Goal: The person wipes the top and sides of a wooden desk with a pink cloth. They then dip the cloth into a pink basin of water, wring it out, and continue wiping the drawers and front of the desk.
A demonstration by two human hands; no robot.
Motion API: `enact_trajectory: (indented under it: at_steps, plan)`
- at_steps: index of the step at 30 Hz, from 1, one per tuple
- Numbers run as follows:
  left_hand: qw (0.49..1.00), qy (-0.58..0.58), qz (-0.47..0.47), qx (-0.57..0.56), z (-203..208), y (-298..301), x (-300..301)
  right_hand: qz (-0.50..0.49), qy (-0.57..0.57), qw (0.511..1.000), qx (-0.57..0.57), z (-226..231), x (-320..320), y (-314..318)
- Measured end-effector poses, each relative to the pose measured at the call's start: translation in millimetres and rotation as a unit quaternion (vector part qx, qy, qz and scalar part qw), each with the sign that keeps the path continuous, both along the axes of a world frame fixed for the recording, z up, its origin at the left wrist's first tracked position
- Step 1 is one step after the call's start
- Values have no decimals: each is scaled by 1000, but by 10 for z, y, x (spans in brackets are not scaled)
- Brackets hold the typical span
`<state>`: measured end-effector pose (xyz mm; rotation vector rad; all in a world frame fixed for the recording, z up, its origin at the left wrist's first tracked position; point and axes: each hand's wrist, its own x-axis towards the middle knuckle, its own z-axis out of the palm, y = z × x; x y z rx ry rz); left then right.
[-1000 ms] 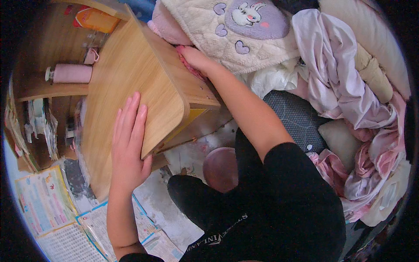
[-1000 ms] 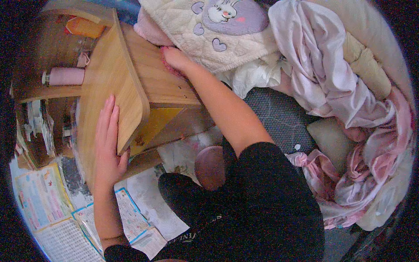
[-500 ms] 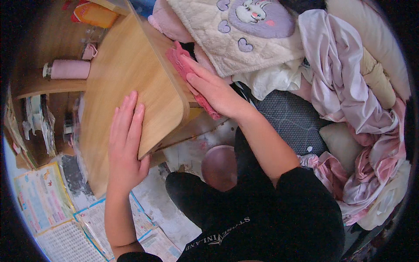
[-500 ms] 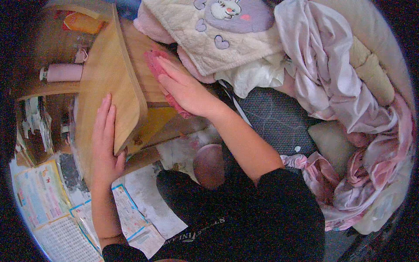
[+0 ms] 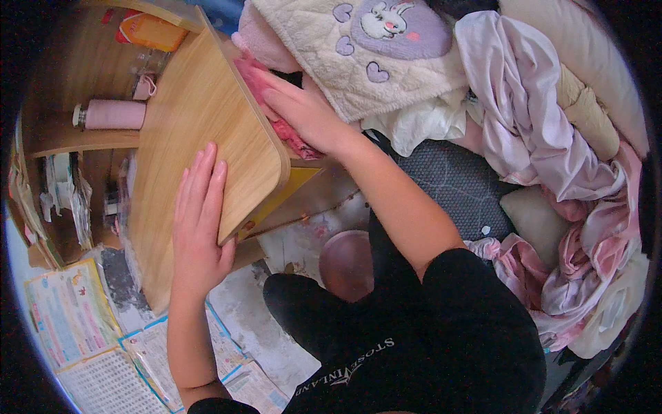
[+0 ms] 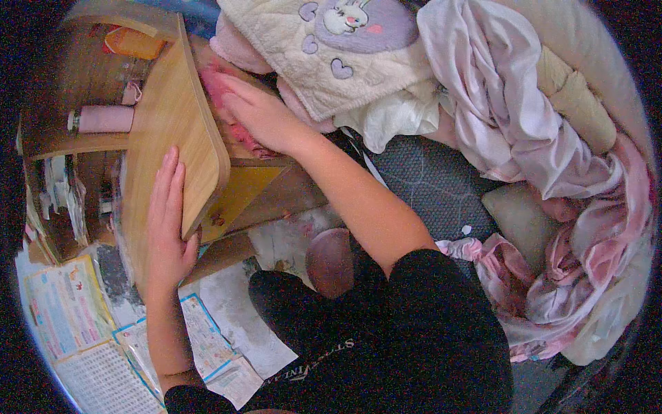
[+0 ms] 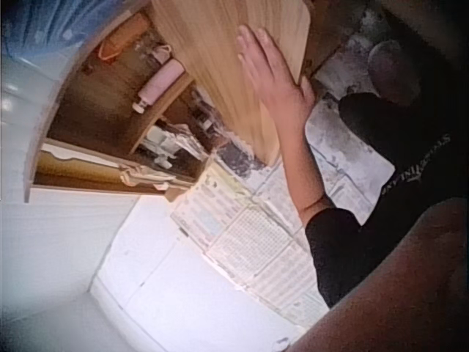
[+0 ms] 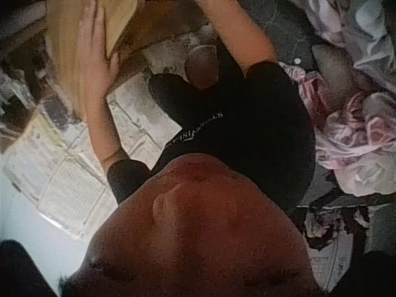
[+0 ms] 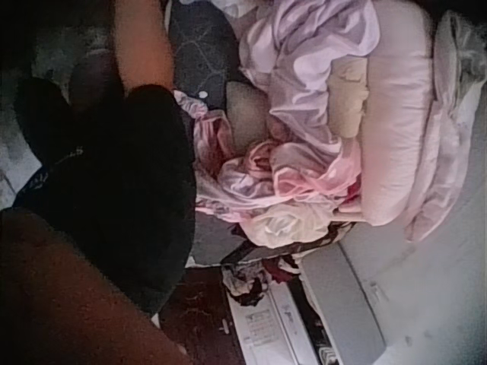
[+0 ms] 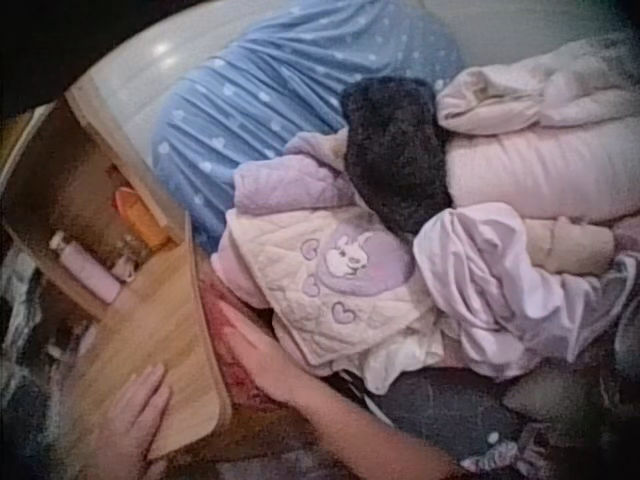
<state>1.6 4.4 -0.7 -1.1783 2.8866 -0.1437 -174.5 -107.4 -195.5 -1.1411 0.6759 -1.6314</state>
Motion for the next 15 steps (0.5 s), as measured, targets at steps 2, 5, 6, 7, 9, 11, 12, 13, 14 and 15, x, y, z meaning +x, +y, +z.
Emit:
enact_trajectory:
  at_steps: [2,5,6,7,9,11,12,13,14,15]
  plan:
    - [1000,-7,-6,-1,18,-20,-28,102,-25,986,128,-45,-186,123]
    - [1000,1,-4,1,30,-4,-22,69,-33,984,160,-447,-86,-178]
    - [1000,2,2,2,7,1,-4,68,-66,982,163,-528,2,-322]
    - [1000,1,10,3,-4,14,16,67,-100,979,166,-616,96,-475]
    - [1000,-4,13,2,-4,20,15,99,-69,968,221,-795,153,-841]
    - [1000,-11,-5,-5,31,-23,-65,112,-39,955,272,-1028,54,-1249]
    - [1000,-2,-21,-6,15,-88,-128,104,-21,948,300,-1213,-94,-1466]
    - [1000,-5,-16,-4,21,-71,-96,121,-7,937,329,-1207,-2,-1491]
    - [1000,-7,-12,-2,24,-59,-74,110,19,933,343,-1227,36,-1487]
    - [1000,-11,-6,-1,26,-48,-60,104,12,943,316,-1251,100,-1476]
